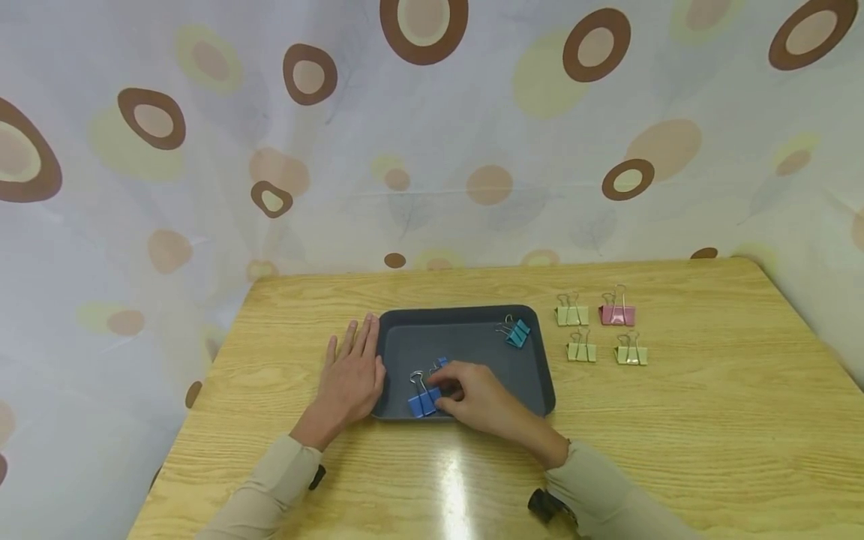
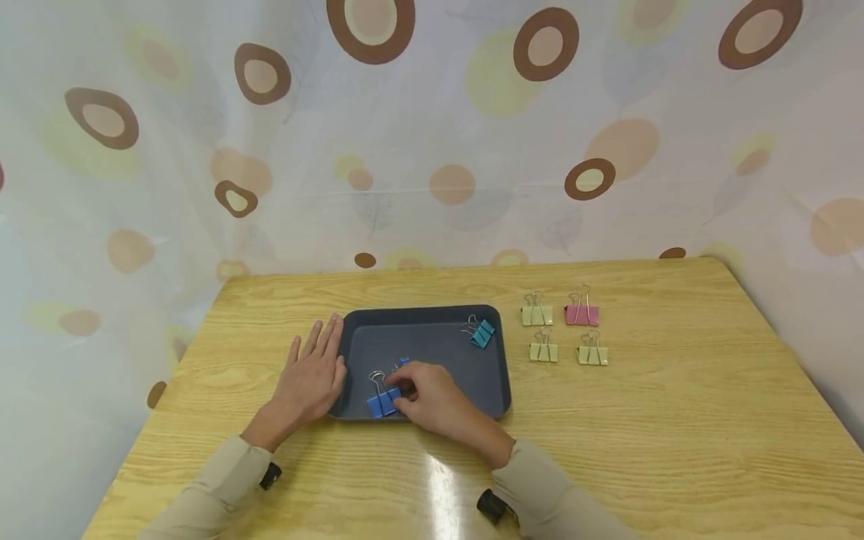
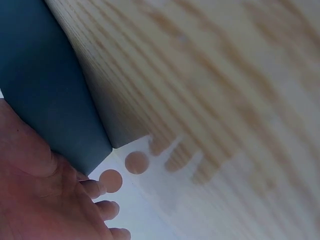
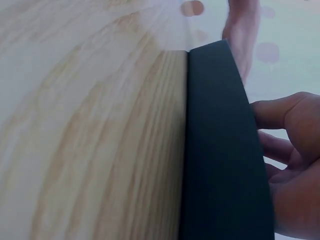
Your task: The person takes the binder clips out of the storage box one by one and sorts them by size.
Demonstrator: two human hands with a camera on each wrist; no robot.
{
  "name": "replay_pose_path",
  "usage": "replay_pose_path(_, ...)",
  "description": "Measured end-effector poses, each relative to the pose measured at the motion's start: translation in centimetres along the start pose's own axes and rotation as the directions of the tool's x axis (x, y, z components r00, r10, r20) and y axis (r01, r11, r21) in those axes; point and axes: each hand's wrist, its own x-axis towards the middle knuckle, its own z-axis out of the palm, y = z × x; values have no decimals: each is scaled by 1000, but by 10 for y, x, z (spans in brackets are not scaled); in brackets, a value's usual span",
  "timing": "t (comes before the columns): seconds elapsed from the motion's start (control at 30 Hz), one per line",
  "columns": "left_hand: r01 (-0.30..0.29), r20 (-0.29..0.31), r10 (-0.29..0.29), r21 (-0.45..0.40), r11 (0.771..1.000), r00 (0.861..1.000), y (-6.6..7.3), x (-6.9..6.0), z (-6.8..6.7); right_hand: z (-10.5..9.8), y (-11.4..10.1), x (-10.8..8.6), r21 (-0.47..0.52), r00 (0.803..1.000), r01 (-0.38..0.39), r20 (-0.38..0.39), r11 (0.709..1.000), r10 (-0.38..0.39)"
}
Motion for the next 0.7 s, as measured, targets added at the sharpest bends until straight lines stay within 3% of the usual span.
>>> replay_pose_path(0.27,5,18,-5,-2,1000,1000,-1,1,0,7,-2,11,-101,999,-4,53,995,10)
replay_pose_path(0.7,-1,-6,1,-2,1000,1000,-1,0,1,10,2,11,-67,998,26,55,997,-23)
